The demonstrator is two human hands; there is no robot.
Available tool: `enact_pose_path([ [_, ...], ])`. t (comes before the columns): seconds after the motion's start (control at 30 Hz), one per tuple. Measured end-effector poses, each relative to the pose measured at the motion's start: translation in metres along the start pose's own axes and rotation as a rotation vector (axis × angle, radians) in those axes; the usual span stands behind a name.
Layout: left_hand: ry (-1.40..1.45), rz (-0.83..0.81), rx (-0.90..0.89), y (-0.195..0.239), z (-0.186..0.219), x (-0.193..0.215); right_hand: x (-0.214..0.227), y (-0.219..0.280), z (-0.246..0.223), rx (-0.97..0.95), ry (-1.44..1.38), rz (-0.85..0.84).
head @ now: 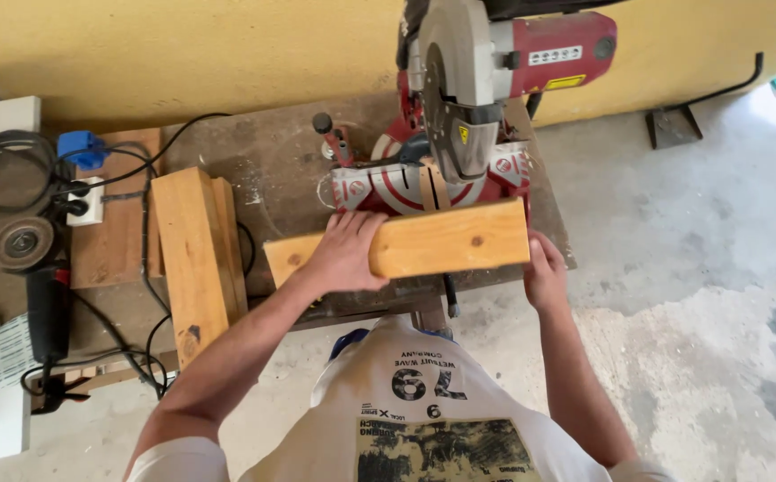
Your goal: Sanding, measuring, marking, and cutting wooden blocks using an angle grinder and a miter saw
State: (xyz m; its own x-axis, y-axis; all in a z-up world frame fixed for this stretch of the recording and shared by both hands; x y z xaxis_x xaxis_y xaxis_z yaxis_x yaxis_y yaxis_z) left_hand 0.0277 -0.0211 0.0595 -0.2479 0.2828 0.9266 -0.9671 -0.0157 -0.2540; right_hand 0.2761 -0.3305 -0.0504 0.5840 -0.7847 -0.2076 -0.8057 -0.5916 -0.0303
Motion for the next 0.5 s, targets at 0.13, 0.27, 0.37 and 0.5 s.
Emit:
enact_pose_path([
  [0.13,-0.006,-0.107,-0.019,-0.051,-0.02,-0.01,0.012,-0.043,0.03,-0.166,-0.116,0.232],
  [0.27,-0.03,-0.122,0.002,-0.09,-0.052,-0.037,-0.013,-0.076,0.0,-0.294,0.008,0.3],
  [0.37,-0.023,-0.09,0.007,-0.106,-0.066,-0.052,-0.007,-0.095,0.0,-0.342,0.119,0.293],
  [0.5,0.003,-0.118,0.028,-0.108,-0.074,-0.061,-0.019,-0.106,-0.018,-0.409,0.283,0.306],
])
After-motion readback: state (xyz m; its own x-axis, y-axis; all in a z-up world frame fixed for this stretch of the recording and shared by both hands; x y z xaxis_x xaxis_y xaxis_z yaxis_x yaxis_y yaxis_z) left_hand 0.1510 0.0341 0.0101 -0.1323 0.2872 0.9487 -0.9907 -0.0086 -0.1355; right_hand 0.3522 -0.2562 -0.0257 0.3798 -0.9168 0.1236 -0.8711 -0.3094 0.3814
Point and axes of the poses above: each hand's wrist, its own y-axis away from the middle knuckle, its own x-axis out of the back of the hand, z = x × y, the point moved 1 cm from there along -y, towards the middle knuckle, and after that the axes turned 10 degrees about -x, right-handed, at the moved point
